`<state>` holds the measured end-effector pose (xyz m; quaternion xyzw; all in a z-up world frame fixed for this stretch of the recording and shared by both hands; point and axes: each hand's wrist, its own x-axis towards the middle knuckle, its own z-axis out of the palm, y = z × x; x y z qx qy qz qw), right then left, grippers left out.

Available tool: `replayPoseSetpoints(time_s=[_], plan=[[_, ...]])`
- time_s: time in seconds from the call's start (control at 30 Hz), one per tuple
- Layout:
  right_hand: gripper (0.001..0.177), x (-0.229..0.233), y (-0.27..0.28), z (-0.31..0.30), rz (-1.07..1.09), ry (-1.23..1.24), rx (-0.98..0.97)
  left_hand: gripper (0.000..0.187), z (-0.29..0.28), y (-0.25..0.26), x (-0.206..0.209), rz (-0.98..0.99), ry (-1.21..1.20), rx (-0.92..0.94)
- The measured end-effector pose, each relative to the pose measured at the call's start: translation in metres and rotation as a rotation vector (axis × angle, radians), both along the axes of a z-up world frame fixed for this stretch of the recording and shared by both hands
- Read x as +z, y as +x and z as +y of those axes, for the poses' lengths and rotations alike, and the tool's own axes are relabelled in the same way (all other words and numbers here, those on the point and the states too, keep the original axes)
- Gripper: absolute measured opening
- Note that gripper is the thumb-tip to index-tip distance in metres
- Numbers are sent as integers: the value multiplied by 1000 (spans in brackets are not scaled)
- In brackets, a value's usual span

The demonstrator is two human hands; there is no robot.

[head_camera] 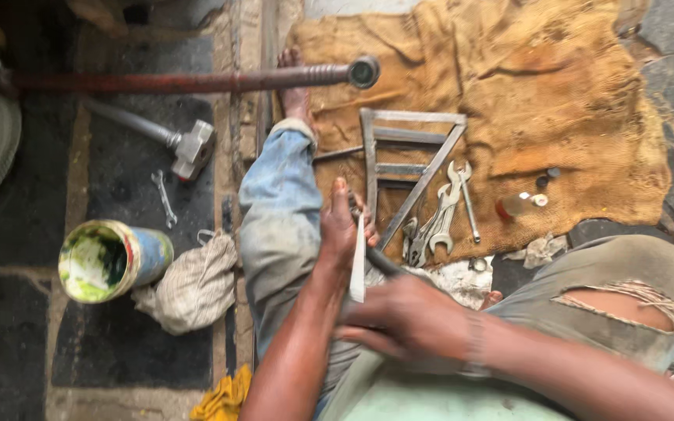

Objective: The person assembles and cleans mechanical components, including a flexible hose and metal fittings, while using a wrench and a hammer.

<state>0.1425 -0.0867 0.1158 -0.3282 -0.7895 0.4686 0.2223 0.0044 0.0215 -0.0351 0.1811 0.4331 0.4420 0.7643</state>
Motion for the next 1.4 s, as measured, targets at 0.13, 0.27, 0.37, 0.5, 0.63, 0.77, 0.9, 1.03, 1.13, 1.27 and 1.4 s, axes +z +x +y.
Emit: replayPoseSetpoints(time_s=[0.13,0.27,0.37,0.5,0.63,0.77,0.9,1.03,1.13,1.27,1.4], plan=[[9,-44,51,-26,-6,-358,-326,52,-2,10,4,-52,5,-12],[22,-96,89,-25,-155,-472,-454,53,1,19,17,-212,34,-97],[13,-140,114,14,-162,-288,-526,53,-3,15,27,-284,62,-211],[21,-141,145,96,397,-652,-682,53,-11,4,34,-289,67,-292],[21,-55,107,164,665,-626,-718,53,-8,7,32,-123,172,-303],[22,11,20,147,392,88,-481,53,0,13,22,-32,80,-208],[18,16,-15,40,116,355,-128,55,11,8,14,-28,-131,-86],[12,-23,37,-23,48,-279,-141,53,-2,10,13,29,23,-3],[9,-74,71,-39,140,-500,-380,52,-1,16,15,-77,-14,-23],[17,-120,99,-22,163,-608,-389,51,-3,16,24,-231,41,-115],[11,-136,126,53,70,-704,-598,57,-14,-1,32,-356,127,-361]])
